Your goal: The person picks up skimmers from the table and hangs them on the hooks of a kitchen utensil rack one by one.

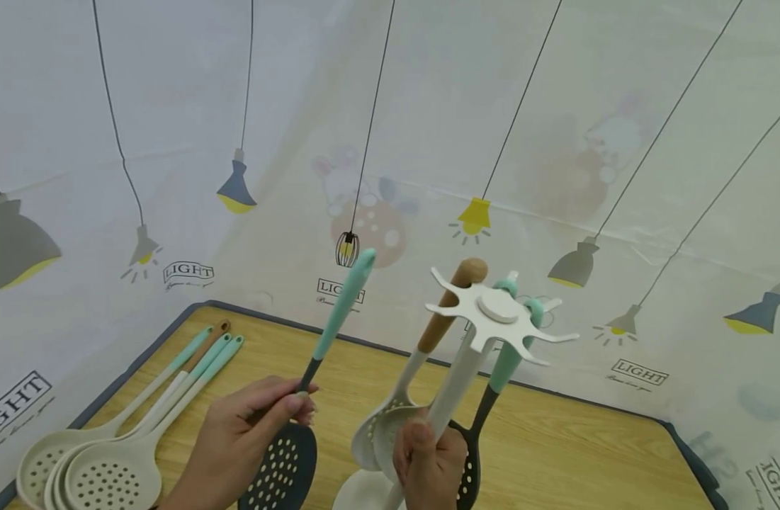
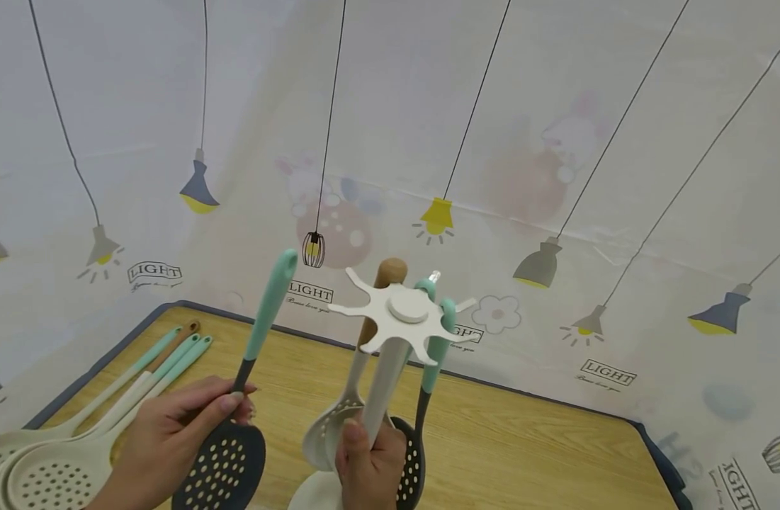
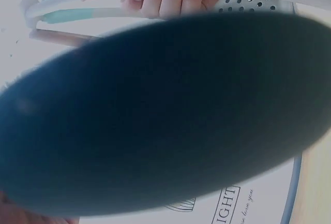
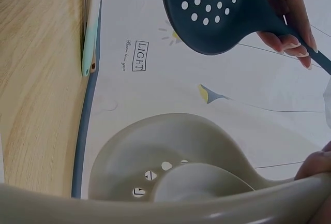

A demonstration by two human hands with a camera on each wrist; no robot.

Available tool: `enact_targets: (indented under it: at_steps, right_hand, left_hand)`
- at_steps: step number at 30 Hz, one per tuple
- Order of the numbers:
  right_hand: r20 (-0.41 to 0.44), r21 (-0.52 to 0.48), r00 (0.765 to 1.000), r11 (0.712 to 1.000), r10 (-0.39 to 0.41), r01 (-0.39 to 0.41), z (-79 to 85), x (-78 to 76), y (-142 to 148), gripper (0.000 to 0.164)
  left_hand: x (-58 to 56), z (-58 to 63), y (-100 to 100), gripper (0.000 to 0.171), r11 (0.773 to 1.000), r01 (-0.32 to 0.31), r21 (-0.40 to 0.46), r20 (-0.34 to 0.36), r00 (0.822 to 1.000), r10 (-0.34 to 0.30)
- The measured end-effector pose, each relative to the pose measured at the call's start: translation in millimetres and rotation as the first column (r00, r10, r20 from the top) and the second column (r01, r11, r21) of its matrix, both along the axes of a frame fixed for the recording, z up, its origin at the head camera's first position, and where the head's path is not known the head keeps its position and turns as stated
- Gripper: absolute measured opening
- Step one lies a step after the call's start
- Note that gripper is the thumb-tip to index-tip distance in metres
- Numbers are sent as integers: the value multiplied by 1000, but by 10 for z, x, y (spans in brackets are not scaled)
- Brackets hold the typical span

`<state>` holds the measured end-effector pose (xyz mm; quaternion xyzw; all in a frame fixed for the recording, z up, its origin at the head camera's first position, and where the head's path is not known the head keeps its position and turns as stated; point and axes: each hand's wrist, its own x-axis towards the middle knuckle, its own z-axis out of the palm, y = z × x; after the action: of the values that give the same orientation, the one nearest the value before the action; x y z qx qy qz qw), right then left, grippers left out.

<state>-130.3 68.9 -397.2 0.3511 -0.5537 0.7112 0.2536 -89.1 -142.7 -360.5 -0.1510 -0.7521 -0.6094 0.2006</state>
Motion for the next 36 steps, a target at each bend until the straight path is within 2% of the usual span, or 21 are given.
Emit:
enact_targets:
  at_steps: [3, 10, 16, 21, 27, 36]
  right_hand:
    - [7, -8, 1000, 1000, 23, -23, -8, 4, 3, 51]
    - [19, -21, 998, 998, 52, -52, -13, 6, -4, 50]
    - [17, -22, 999, 998, 51, -51, -20, 5, -4, 51]
    - [39, -25, 998, 998, 50, -49, -34, 14, -3, 52]
    - [53, -35, 996, 997, 71, -69, -22, 17, 5, 51]
    - [67, -24, 996, 998, 62, -60, 12, 27, 12, 49]
  left_hand:
    - [-10, 2, 27, 21, 1000, 6, 10, -31, 1000, -6]
    - [-33, 27, 112, 22, 998, 22, 56, -20, 1000, -21]
    - [-76, 6, 184, 25, 991, 76, 106, -122, 991, -63]
    - [-120, 25, 266, 25, 982, 125, 140, -161, 982, -102]
    - [-127, 57, 330, 24, 982, 146, 118, -156, 980, -127]
    - [-120, 78, 377, 23, 989, 120, 87, -116, 987, -109]
